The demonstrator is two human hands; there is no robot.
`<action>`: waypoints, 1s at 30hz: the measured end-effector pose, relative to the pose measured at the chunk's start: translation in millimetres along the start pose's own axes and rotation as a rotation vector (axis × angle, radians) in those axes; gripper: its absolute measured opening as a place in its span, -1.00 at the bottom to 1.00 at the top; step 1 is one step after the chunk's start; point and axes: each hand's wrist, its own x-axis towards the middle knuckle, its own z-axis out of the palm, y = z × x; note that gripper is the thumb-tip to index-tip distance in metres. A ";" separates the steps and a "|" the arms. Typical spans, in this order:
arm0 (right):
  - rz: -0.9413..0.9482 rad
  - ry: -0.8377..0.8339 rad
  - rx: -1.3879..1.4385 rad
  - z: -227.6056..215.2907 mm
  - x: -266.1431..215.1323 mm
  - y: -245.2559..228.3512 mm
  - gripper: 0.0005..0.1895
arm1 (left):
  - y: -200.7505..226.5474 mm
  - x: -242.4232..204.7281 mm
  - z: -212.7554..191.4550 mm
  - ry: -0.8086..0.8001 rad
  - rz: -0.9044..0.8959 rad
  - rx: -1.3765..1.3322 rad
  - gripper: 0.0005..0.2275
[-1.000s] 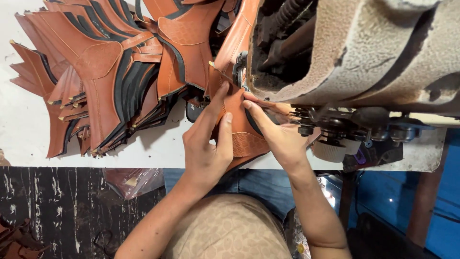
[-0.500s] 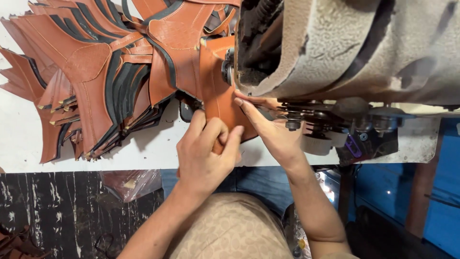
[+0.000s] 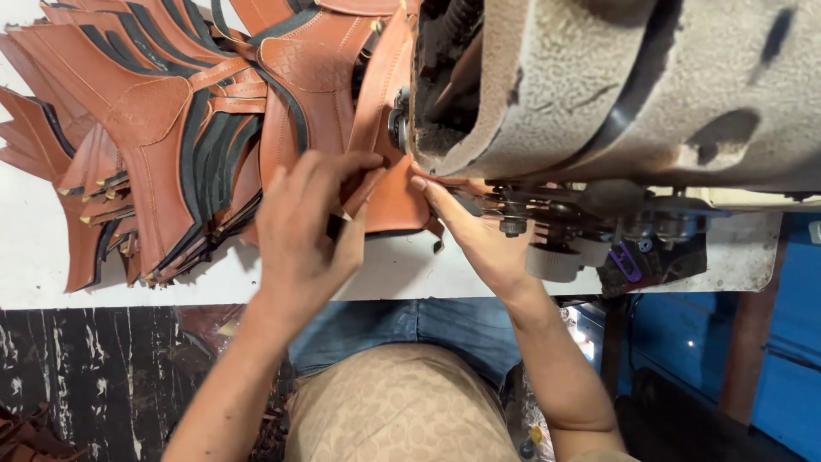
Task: Trimming and stitching leather shoe components using a specialized sewing machine.
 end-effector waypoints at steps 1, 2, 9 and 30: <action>0.002 0.002 0.000 -2.3 -0.4 4.7 -0.74 | -4.0 4.8 -2.4 -0.002 0.000 -0.001 -0.64; -0.083 -0.027 -0.008 -4.6 -0.8 9.3 -0.74 | -8.1 9.6 -4.8 -0.034 0.017 0.021 -0.62; -0.048 -0.099 0.370 0.9 1.5 14.5 -0.71 | -20.5 54.1 -18.5 -0.172 0.147 0.094 -0.67; -1.019 0.269 -2.225 -26.9 -17.3 -0.6 -0.84 | -32.3 43.0 -8.8 -0.006 -0.073 -0.141 -0.89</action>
